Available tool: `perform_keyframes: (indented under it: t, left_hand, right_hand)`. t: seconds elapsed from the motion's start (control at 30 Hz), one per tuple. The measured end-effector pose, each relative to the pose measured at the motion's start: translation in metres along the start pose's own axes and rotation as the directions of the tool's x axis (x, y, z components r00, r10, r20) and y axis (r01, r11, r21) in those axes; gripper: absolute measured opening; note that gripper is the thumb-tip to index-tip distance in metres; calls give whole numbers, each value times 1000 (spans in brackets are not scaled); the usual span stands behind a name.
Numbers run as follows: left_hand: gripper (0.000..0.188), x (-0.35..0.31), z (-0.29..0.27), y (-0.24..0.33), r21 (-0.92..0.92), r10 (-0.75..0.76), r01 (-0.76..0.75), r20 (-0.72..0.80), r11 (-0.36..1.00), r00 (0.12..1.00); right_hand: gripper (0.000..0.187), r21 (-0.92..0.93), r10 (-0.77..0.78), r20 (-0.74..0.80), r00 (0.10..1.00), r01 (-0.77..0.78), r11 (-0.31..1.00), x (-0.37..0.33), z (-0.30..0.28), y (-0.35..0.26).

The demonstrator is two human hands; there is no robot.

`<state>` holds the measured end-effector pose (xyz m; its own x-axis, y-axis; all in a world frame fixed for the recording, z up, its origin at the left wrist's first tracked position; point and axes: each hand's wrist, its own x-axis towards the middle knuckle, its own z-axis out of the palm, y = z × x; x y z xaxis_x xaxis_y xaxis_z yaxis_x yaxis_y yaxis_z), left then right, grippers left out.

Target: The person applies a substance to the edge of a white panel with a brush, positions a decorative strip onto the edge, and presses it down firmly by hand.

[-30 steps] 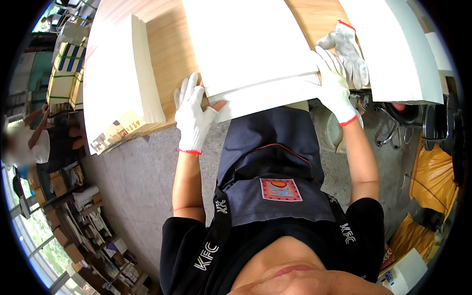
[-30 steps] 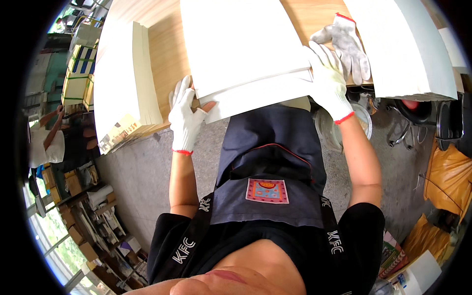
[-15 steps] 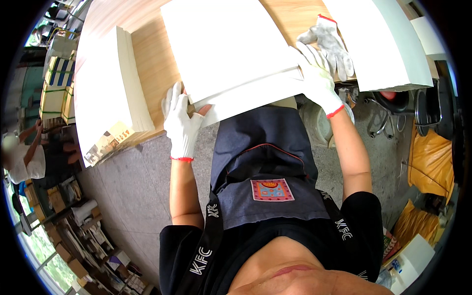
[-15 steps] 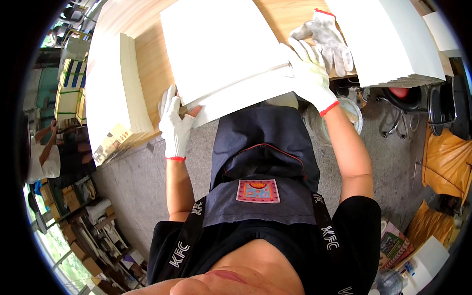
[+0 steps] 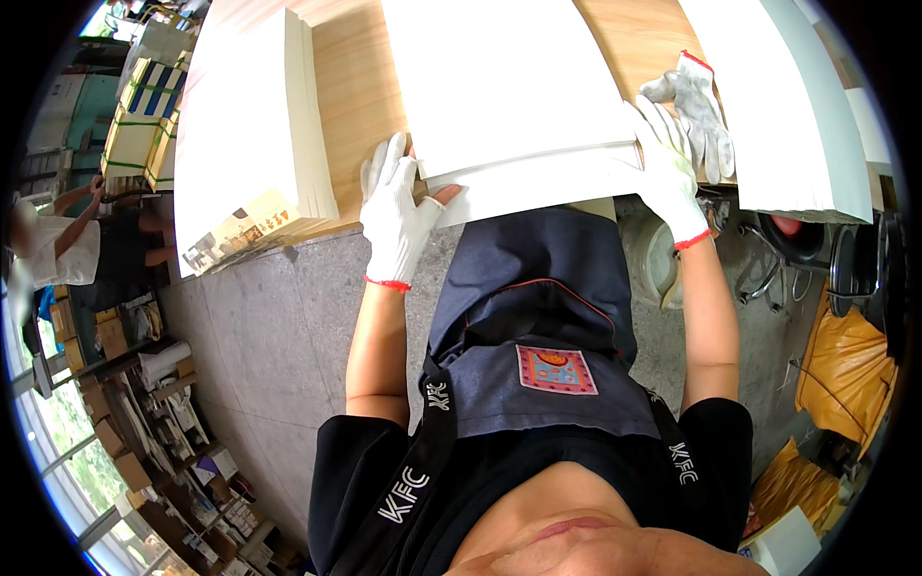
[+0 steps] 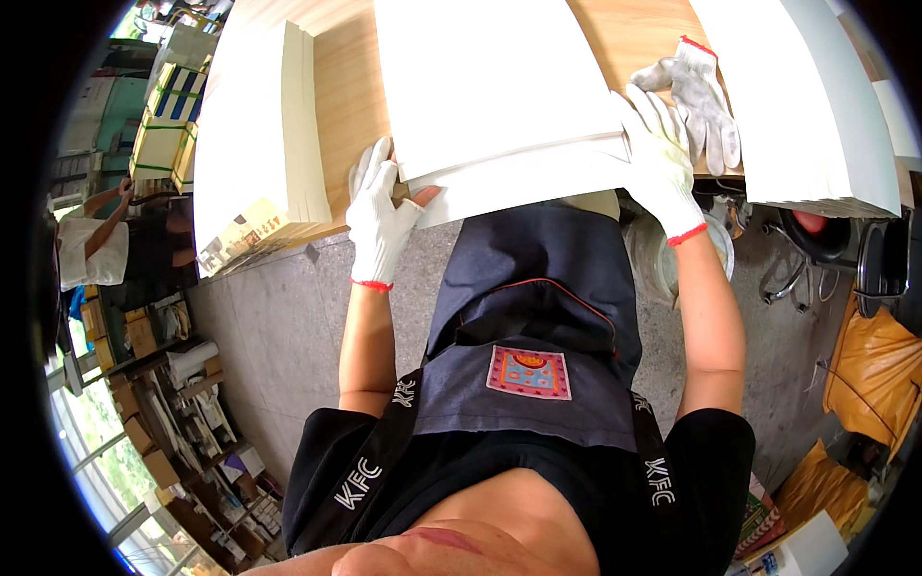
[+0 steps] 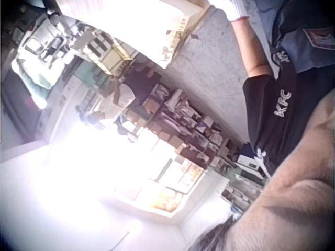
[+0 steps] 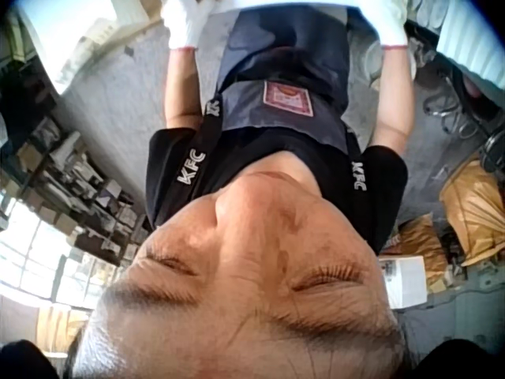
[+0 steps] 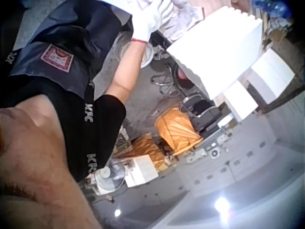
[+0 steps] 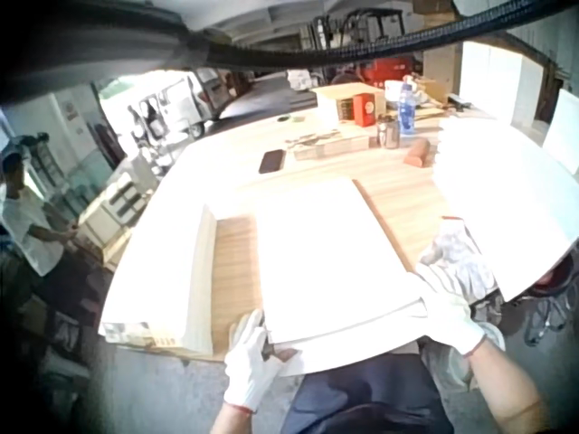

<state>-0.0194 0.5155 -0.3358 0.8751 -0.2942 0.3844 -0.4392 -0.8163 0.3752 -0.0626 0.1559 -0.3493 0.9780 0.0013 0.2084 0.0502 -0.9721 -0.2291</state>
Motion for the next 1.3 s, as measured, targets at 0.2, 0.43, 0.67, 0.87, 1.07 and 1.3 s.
perform_keyframes:
  t: [0.2, 0.43, 0.67, 0.87, 1.07, 1.3]
  left_hand:
    - [56, 2, -2, 3, -14, 12, -12, 13, 1000, 1000]
    - [66, -2, 1, -1, -3, -17, 17, 38, 1000, 999]
    - [66, 0, 3, -1, 34, -1, 0, 29, 999, 1000]
    - [61, -1, 2, -4, -6, -7, 7, 29, 1000, 1000]
    - [56, 2, 1, -1, 1, 55, -55, -27, 998, 998]
    - [65, 3, -3, 12, 9, 37, -36, -148, 999, 988]
  right_hand:
    - [78, -5, -40, -62, 997, 40, 999, -1, 6, 7]
    - [83, -20, -16, -58, 998, 15, 1000, 0, 4, 3]
    - [84, -19, 19, -25, 1000, -19, 1000, -1, -1, 0]
    - [83, -12, -9, -40, 999, 8, 1000, 1, 3, 0]
    - [81, -44, -33, -56, 998, 31, 999, -1, 7, 6]
    - [83, -31, -53, -53, 997, 51, 998, -2, 9, 7]
